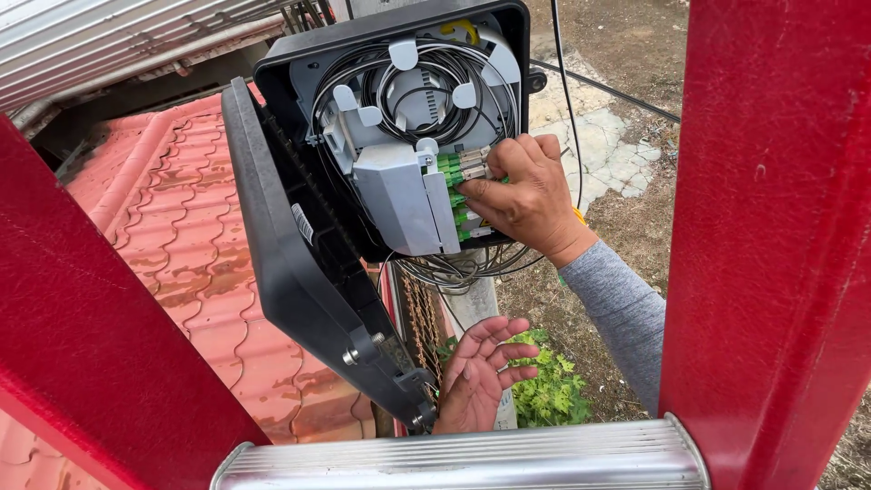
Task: The person is installing and testing fiber optic cable connections in an outdoor distribution box on a utility pole.
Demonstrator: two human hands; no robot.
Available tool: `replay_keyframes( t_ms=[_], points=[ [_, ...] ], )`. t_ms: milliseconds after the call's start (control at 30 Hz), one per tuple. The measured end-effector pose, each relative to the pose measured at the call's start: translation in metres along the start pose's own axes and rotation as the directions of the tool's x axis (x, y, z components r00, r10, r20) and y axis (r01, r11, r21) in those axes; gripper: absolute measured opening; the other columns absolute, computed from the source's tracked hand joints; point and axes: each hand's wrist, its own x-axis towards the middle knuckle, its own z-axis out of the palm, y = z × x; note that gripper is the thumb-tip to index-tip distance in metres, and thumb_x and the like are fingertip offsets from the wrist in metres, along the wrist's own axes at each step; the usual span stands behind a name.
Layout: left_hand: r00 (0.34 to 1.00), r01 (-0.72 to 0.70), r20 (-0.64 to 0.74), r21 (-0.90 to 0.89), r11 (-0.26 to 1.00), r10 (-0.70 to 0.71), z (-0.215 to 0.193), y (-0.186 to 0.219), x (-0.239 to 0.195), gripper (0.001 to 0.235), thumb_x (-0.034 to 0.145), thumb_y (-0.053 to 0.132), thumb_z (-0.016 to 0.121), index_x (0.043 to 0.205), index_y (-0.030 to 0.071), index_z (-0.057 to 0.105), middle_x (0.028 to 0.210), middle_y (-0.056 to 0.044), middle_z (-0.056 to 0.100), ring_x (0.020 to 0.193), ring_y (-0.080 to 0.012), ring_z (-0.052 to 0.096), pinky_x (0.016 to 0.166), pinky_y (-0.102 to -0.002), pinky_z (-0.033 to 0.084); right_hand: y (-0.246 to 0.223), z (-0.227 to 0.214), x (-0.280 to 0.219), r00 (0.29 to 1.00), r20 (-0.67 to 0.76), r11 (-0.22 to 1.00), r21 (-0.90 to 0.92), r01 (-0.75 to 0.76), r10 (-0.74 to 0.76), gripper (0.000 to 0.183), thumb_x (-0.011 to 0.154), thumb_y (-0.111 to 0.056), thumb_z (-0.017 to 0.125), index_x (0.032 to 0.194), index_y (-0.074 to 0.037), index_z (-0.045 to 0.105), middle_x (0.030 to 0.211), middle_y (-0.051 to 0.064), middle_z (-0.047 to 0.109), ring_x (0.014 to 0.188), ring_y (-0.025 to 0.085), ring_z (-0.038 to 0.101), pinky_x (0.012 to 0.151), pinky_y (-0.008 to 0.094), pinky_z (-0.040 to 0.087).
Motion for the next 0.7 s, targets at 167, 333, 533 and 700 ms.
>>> replay_keyframes(
  t_ms=[167, 333, 533, 700],
  points=[
    [1.000, 0.004, 0.017, -0.016, 1.000, -0.004, -0.006, -0.003, 0.002, 0.081, 0.097, 0.051, 0.069, 0.150, -0.002, 0.036, 0.152, -0.025, 0.047, 0.129, -0.0305, 0.058, 0.107, -0.048, 0.052, 0.004, 0.009, -0.002, 0.999, -0.007, 0.997, 0.063, -0.053, 0.054, 0.025, 0.073, -0.027, 0.090, 0.094, -0.031, 0.079, 0.090, -0.004, 0.046, 0.087, 0.019, 0.049, 0.083, 0.040, 0.032],
    [1.000, 0.010, 0.006, -0.006, 1.000, -0.010, -0.001, -0.002, 0.001, 0.078, 0.097, 0.049, 0.069, 0.148, -0.003, 0.040, 0.150, -0.025, 0.049, 0.126, -0.0286, 0.059, 0.106, -0.046, 0.052, 0.008, 0.011, -0.004, 0.999, -0.010, 0.997, 0.068, -0.046, 0.047, 0.026, 0.071, -0.027, 0.091, 0.094, -0.031, 0.079, 0.090, -0.004, 0.046, 0.086, 0.019, 0.048, 0.082, 0.040, 0.032],
    [0.999, 0.033, -0.011, 0.021, 0.999, -0.033, 0.005, 0.001, 0.001, 0.076, 0.097, 0.048, 0.068, 0.145, -0.004, 0.042, 0.146, -0.024, 0.052, 0.124, -0.0269, 0.060, 0.105, -0.044, 0.052, 0.013, 0.013, -0.004, 0.999, -0.027, 0.996, 0.082, -0.031, 0.033, 0.024, 0.074, -0.027, 0.092, 0.093, -0.031, 0.078, 0.088, -0.006, 0.045, 0.085, 0.017, 0.046, 0.081, 0.038, 0.030],
    [0.999, -0.008, -0.045, 0.026, 1.000, 0.009, 0.003, -0.006, 0.001, 0.072, 0.098, 0.047, 0.069, 0.143, -0.005, 0.045, 0.143, -0.023, 0.055, 0.121, -0.0254, 0.061, 0.103, -0.043, 0.052, 0.015, 0.010, -0.004, 0.999, -0.031, 0.997, 0.073, -0.007, 0.009, 0.026, 0.073, -0.028, 0.091, 0.096, -0.031, 0.079, 0.089, -0.005, 0.045, 0.085, 0.018, 0.047, 0.080, 0.039, 0.031]
  ],
)
